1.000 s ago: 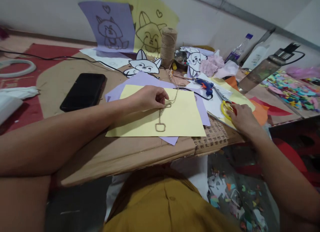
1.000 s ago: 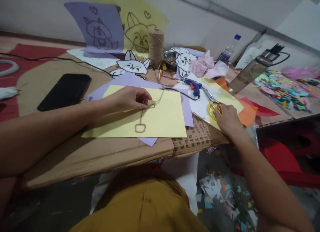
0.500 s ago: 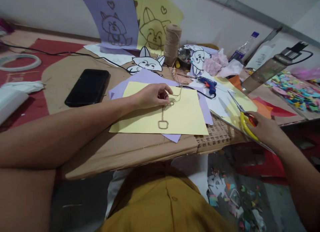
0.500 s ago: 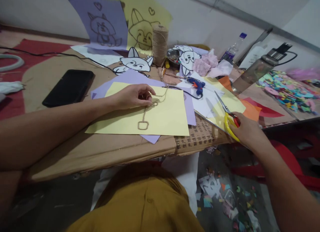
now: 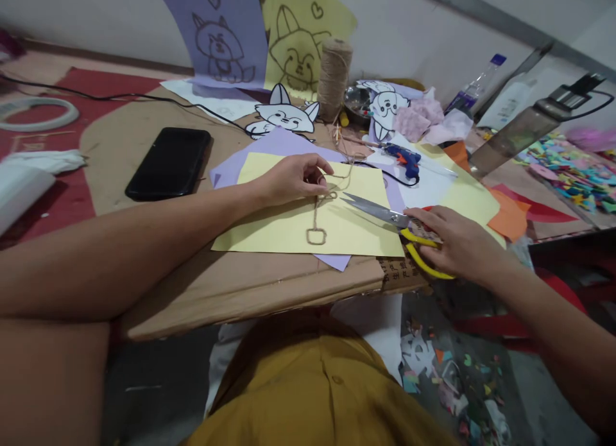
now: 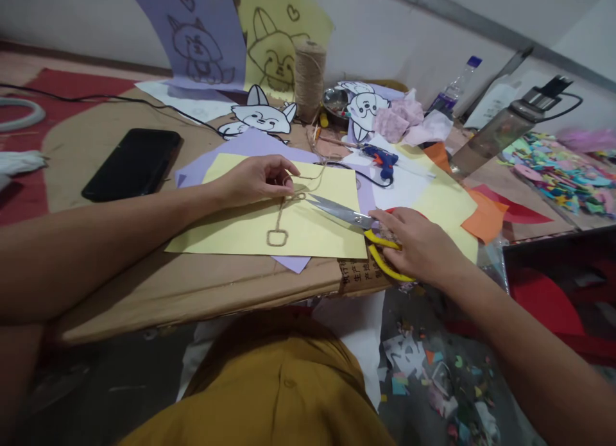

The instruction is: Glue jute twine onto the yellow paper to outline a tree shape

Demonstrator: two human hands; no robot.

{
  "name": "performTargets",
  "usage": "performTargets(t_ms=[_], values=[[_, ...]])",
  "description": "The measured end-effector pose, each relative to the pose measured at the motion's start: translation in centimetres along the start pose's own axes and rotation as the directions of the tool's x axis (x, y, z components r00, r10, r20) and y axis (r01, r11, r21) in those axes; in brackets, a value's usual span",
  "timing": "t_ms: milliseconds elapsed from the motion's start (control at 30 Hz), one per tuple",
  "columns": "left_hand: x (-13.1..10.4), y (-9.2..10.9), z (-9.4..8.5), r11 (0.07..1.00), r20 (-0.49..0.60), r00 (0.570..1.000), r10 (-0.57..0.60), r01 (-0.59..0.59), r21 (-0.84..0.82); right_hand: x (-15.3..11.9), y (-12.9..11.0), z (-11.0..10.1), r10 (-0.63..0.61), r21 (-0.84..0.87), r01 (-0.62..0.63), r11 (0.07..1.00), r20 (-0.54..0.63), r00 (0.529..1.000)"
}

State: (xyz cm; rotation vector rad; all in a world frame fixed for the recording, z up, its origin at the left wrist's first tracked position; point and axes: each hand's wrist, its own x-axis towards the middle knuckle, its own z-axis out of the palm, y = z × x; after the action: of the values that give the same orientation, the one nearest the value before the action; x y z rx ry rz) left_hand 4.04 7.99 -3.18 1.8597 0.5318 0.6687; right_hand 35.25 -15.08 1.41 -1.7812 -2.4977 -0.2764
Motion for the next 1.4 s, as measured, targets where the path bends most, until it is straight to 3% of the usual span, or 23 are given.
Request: performTargets(t_ms=[467, 967, 1200, 1400], values=[[-0.2, 1.0, 0.3, 0.998, -0.048, 0.997, -0.057, 0.056, -0.033, 2.2, -0.2, 0.3, -0.061, -0.128, 0.070, 0.989, 0.072, 0.995], [0.1, 0.1, 0.0, 1.000, -0.013, 1.000, -0.018, 0.018, 0.020, 2.8, -0.5, 0.2, -0.156, -0.219, 0.177, 0.959, 0.111, 0.981], [0.0, 0.1, 0.0, 1.000, -0.006, 1.000, -0.010, 0.010, 0.029, 3.3, -0.8, 0.2, -0.162, -0.332, 0.194, 0.923, 0.121, 0.979], [0.0, 0.6, 0.1, 0.998, -0.051, 0.997, -0.055, 0.053, -0.029, 3.4, -1.2, 0.1, -0.103, -0.321, 0.146, 0.936, 0.146, 0.984]])
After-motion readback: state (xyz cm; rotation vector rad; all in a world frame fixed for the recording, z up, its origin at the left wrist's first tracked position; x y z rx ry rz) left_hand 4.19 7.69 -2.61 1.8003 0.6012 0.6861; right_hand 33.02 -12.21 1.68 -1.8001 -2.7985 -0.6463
